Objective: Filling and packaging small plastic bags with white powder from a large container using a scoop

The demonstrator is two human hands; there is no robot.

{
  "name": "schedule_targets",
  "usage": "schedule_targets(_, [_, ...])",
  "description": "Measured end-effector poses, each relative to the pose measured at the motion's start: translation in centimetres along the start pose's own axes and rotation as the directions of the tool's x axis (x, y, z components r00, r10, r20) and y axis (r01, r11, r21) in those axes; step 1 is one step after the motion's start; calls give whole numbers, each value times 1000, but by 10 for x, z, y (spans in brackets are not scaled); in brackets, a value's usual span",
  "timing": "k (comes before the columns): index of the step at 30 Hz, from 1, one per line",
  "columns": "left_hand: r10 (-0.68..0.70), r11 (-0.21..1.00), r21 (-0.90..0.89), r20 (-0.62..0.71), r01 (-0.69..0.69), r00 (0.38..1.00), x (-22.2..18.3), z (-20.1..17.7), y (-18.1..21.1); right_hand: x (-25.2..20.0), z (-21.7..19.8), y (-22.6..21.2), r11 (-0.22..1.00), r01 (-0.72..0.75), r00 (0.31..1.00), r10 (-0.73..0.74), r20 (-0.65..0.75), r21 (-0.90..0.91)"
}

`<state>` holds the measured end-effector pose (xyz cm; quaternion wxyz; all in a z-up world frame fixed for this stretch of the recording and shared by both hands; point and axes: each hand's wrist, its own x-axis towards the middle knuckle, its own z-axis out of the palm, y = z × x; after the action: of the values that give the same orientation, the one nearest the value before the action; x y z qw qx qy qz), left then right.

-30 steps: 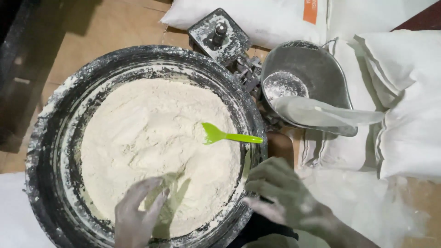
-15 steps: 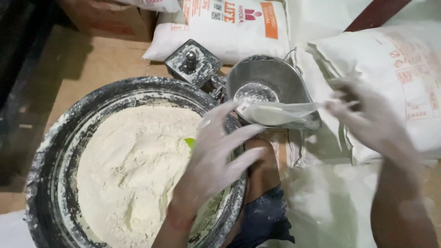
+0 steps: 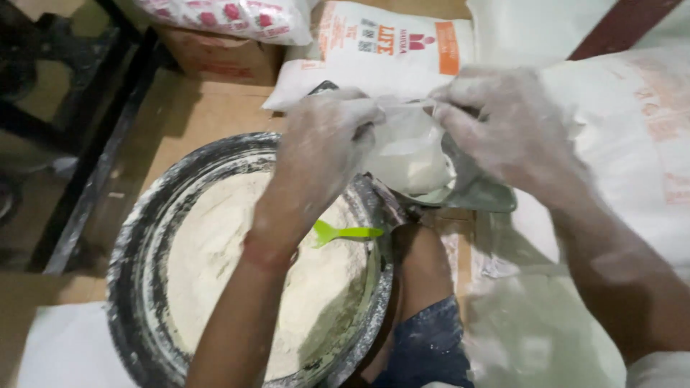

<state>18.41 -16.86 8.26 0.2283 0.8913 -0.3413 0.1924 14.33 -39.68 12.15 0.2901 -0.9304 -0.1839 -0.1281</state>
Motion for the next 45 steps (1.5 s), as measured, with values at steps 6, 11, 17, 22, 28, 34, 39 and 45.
schedule_targets(6, [-56,996,65,-35,58,998,-70,-132,50,14,-7,-91,940,340,935,-342,94,37])
schedule_targets(11, [-371,927,-22,74,374,926,-145,-131,45,10,85,-100,970,167,877,-229,422,179])
schedule_targets(17, [-710,690,43,232,722,665,-251,-69,4,-9,211,-62,846,220,782,-451,431,486])
schedule_targets(22, [-750,636,-42,199,770,631,-263,-101,13,-62,330,75,904,329,859,-167,484,-272])
schedule_targets(28, [-805,528,-47,290,848,517,-250,-101,14,-71,356,107,875,189,879,51,474,-445])
schedule_targets(34, [-773,566,-99,282,818,569,-238,-100,18,-92,377,100,966,15,795,145,589,-258])
schedule_targets(39, [-728,636,-112,240,763,642,-247,-102,16,-69,346,55,844,483,413,16,910,-234])
schedule_targets(45, [-723,633,-145,240,760,648,-257,-82,-5,0,241,3,965,163,509,98,855,-208])
